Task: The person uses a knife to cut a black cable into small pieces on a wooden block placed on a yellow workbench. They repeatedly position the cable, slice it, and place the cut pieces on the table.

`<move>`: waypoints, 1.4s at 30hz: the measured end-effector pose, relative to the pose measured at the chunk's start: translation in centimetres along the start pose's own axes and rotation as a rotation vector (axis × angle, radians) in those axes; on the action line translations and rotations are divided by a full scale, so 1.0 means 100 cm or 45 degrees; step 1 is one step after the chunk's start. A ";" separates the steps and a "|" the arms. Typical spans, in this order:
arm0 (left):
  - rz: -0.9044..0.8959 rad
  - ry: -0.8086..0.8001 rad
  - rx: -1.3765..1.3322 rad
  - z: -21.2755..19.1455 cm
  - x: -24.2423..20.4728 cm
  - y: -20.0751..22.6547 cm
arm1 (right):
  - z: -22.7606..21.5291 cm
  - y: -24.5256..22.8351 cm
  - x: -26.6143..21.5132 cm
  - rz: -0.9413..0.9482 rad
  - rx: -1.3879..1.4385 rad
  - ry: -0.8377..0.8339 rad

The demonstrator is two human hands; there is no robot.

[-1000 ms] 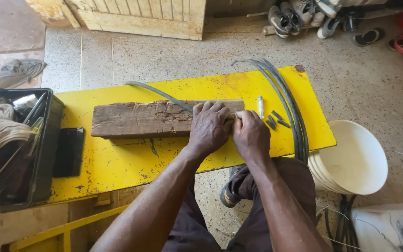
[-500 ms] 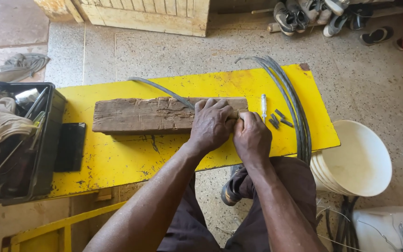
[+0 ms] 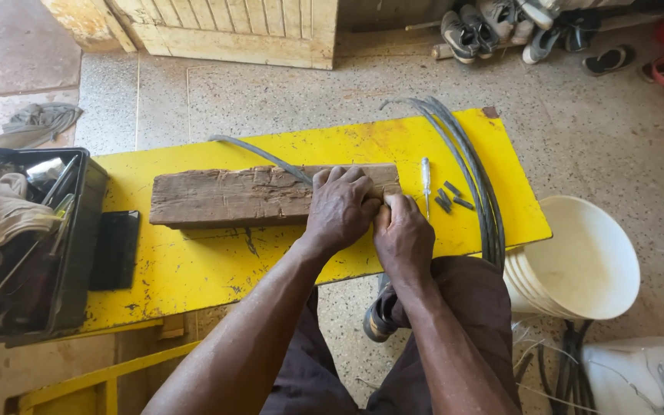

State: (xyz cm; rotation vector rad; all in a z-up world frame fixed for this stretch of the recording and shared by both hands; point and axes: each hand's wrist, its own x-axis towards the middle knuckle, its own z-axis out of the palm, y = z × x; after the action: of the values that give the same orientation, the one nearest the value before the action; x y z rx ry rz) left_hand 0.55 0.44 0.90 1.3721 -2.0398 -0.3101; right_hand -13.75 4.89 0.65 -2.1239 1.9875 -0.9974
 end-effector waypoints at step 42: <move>-0.010 -0.076 0.073 0.011 0.002 -0.013 | -0.004 -0.006 -0.006 -0.005 0.034 0.062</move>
State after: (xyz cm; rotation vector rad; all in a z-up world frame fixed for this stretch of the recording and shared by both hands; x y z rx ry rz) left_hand 0.77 -0.48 -0.57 1.4212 -2.1077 -0.3010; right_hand -13.40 5.64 0.97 -2.1105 1.9805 -1.0806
